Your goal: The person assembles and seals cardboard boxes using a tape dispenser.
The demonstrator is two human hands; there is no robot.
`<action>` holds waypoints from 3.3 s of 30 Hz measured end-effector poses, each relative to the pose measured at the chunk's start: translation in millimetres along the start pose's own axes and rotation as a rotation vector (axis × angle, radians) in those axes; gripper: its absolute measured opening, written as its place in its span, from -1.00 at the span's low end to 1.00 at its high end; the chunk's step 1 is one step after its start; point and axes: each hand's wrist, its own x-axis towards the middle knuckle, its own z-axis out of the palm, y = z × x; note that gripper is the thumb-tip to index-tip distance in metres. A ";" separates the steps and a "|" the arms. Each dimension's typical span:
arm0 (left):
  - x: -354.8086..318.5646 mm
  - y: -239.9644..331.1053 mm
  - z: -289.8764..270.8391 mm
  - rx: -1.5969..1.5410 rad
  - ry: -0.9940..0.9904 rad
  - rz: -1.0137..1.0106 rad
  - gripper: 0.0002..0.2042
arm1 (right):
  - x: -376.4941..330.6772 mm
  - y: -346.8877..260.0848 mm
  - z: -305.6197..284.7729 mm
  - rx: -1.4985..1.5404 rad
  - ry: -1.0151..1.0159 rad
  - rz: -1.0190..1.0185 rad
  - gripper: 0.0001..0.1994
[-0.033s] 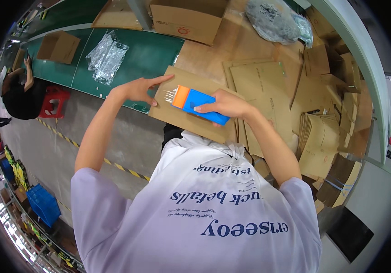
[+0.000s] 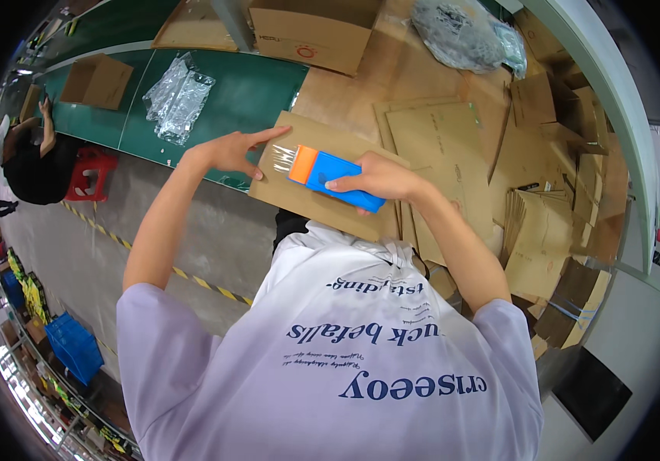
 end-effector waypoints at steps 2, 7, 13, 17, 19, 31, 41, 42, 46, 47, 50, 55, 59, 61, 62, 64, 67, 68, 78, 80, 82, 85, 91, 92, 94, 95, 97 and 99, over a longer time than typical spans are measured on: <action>2.7 7.2 -1.9 0.044 -0.009 -0.007 0.10 | 0.4 14.5 1.8 -0.008 0.024 -0.035 -0.57; 7.1 -0.4 1.5 0.090 0.003 0.007 0.09 | -32.7 28.8 -11.1 -0.023 0.027 -0.078 -0.58; 5.7 7.8 2.3 0.091 -0.001 -0.059 0.11 | -115.2 103.6 -52.1 -0.045 0.126 0.105 -0.72; 8.0 17.3 -0.8 0.162 -0.025 -0.143 0.14 | -150.1 135.5 -69.7 -0.011 0.218 0.161 -0.72; 8.7 13.2 -0.8 0.217 -0.005 -0.083 0.17 | -154.3 147.2 -74.6 -0.014 0.222 0.100 -0.71; 8.1 34.5 9.0 0.366 0.033 -0.209 0.17 | -143.3 175.6 -79.2 -0.008 0.195 0.142 -0.46; 8.3 29.0 12.8 0.305 0.028 -0.170 0.17 | -147.4 187.1 -91.8 0.019 0.157 0.170 -0.42; 8.8 28.0 13.2 0.296 0.041 -0.174 0.17 | -144.7 192.5 -92.8 0.001 0.165 0.175 -0.42; 9.2 25.0 14.6 0.294 0.058 -0.160 0.17 | -132.7 207.0 -87.7 -0.042 0.242 0.144 -0.42; 9.6 24.0 15.6 0.295 0.055 -0.158 0.17 | -129.8 206.4 -86.2 -0.088 0.257 0.158 -0.51; 9.4 21.3 16.5 0.265 0.061 -0.137 0.17 | -108.9 201.4 -76.7 -0.151 0.251 0.116 -0.55; 8.0 21.5 18.3 0.183 0.070 -0.111 0.15 | -72.9 181.3 -68.1 0.013 0.138 0.286 -0.57; 7.7 19.3 21.2 0.117 0.070 -0.079 0.14 | -75.8 139.8 -73.0 -0.111 0.163 0.324 -0.63; 7.8 20.7 20.9 0.172 0.094 -0.090 0.14 | -76.3 125.8 -74.2 -0.067 0.173 0.301 -0.64; 7.5 21.4 22.6 0.183 0.091 -0.075 0.14 | -71.1 127.6 -77.3 -0.110 0.163 0.353 -0.60; 7.4 20.2 23.9 0.130 0.083 -0.126 0.14 | -57.5 143.1 -83.2 -0.144 0.175 0.400 -0.56; 1.3 -6.1 35.6 0.107 0.109 -0.013 0.14 | -42.0 208.2 -72.2 -0.769 0.309 0.481 -0.35; 12.4 -3.7 30.4 0.142 0.153 0.007 0.13 | -47.9 197.4 -83.8 -0.791 0.337 0.487 -0.35; 8.5 -12.0 36.3 -0.055 0.216 0.141 0.13 | -55.3 305.6 -64.0 -0.554 1.151 0.544 -0.54; 4.5 -21.7 38.8 -0.028 0.281 0.222 0.14 | -50.3 319.0 -48.7 -0.601 1.367 0.552 -0.60; 7.9 -37.1 41.4 -0.081 0.256 0.273 0.20 | -50.0 276.1 -31.8 -0.534 1.467 0.437 -0.57; 21.4 -30.8 53.6 -0.701 0.312 0.259 -0.11 | -32.5 228.4 -4.1 -0.037 1.537 0.180 -0.51; 93.1 -61.6 71.8 -1.340 0.288 0.058 -0.17 | 32.8 125.7 20.1 1.165 0.790 -0.163 -0.29; 96.8 -55.5 69.3 -1.337 0.273 0.059 -0.17 | 27.6 119.7 15.0 1.246 0.712 -0.132 -0.28; 87.7 -30.4 61.6 -1.416 0.139 -0.072 -0.27 | 23.1 116.3 14.5 1.329 0.636 -0.104 -0.26; 94.5 -51.1 79.5 -1.412 0.132 -0.068 -0.27 | 22.2 121.6 21.9 1.276 0.663 -0.093 -0.26; 116.6 -106.3 109.5 -1.420 0.224 0.000 -0.48 | 32.0 121.0 20.5 1.123 0.687 -0.103 -0.26; 113.2 -104.3 112.2 -1.401 0.216 -0.059 -0.55 | 34.6 133.8 19.1 1.010 0.751 -0.096 -0.27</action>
